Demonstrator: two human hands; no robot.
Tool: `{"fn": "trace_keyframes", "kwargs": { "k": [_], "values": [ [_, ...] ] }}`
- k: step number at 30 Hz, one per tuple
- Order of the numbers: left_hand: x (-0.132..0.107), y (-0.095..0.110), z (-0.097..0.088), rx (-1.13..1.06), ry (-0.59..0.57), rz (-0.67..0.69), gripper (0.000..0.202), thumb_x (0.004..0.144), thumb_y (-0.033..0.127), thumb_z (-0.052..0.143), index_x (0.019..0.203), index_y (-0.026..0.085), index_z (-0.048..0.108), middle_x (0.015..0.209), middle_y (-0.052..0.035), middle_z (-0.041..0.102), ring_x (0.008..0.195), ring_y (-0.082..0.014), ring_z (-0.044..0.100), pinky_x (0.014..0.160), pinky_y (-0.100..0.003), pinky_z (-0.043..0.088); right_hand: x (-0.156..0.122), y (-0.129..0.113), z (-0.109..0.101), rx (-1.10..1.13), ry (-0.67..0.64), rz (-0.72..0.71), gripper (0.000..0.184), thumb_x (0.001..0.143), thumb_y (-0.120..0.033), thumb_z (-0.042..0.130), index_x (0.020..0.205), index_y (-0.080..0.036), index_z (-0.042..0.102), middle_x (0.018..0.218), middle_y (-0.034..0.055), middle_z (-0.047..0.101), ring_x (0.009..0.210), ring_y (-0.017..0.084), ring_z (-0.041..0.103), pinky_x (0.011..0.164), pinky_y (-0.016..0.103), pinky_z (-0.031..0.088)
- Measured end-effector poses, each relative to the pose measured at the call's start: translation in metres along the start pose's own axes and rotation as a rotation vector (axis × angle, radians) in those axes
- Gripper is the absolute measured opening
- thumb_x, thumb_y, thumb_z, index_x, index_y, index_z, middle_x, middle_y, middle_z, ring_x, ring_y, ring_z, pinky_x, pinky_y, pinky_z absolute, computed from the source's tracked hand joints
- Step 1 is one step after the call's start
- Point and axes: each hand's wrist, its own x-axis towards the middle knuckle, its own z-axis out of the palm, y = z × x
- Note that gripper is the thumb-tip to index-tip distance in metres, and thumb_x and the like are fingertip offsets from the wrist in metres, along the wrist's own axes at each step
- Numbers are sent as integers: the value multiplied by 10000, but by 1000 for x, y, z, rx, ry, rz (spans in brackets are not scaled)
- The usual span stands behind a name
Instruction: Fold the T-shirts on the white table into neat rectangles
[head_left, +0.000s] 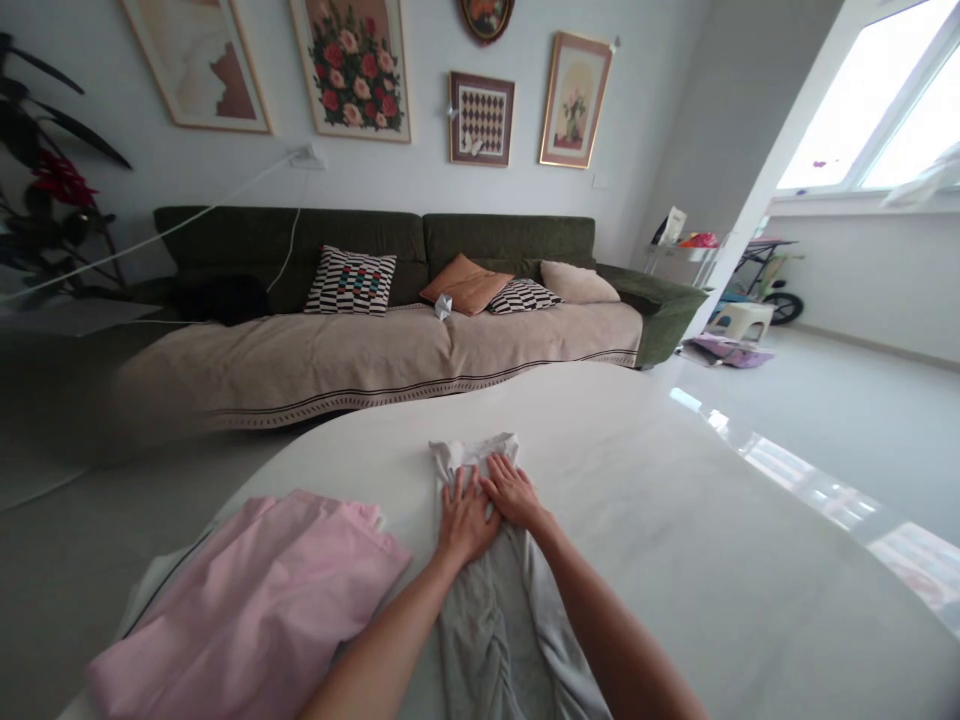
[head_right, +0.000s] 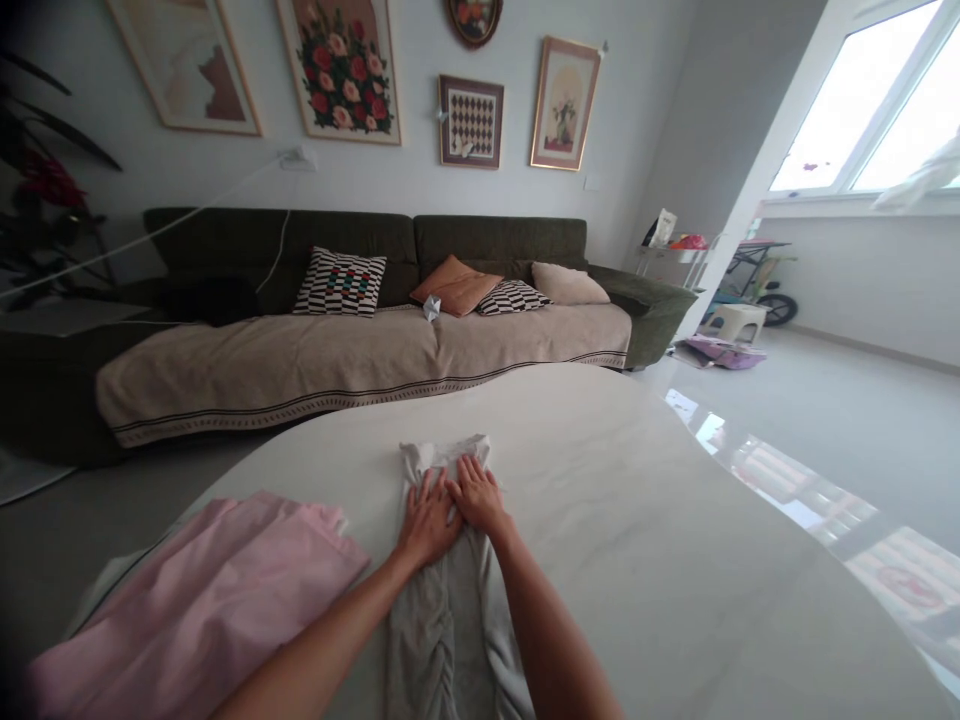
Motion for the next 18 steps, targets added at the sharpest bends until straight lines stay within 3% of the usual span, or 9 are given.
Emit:
{"fn": "trace_keyframes", "kwargs": {
  "k": [5, 7, 12, 14, 18],
  "values": [
    [-1, 3, 1, 22, 57, -26, 542, 801, 499, 389, 1317, 344, 327, 1443, -47, 218, 1318, -344, 78, 995, -613, 137, 40, 2, 5, 5, 52, 98, 416, 891, -301, 345, 1239, -86, 425, 1316, 187, 411, 1271, 312, 249, 959, 597, 180],
    [-1, 4, 0, 38, 53, -32, 534, 786, 484, 420, 1298, 343, 366, 1434, -51, 241, 1314, -364, 66, 985, -628, 128, 55, -12, 6, 12, 80, 85, 364, 892, -243, 322, 1187, -90, 472, 1258, 184, 468, 1250, 292, 289, 976, 561, 175],
    [-1, 0, 0, 59, -50, -2, 630, 747, 363, 464, 1348, 263, 304, 1395, -66, 328, 1309, -369, 69, 1005, -608, 84, 91, -53, 15, 90, 27, -52, 287, 833, -210, 465, 1109, -194, 540, 1127, 68, 567, 1086, 160, 474, 909, 268, 347],
    [-2, -2, 1, 71, -62, 10, 667, 735, 321, 467, 1365, 228, 267, 1407, -70, 305, 1309, -367, 60, 1010, -601, 66, 102, -60, 20, 121, -5, -62, 230, 835, -216, 482, 1045, -187, 572, 1063, 60, 588, 1015, 148, 516, 870, 259, 382],
    [-4, -3, 1, 103, -32, 21, 661, 747, 334, 461, 1368, 228, 258, 1433, -62, 248, 1314, -367, 23, 1004, -601, 87, 119, -60, 30, 173, -73, -10, 239, 857, -332, 485, 1006, -161, 560, 1027, 43, 579, 895, 151, 560, 788, 350, 461]
  ]
}}
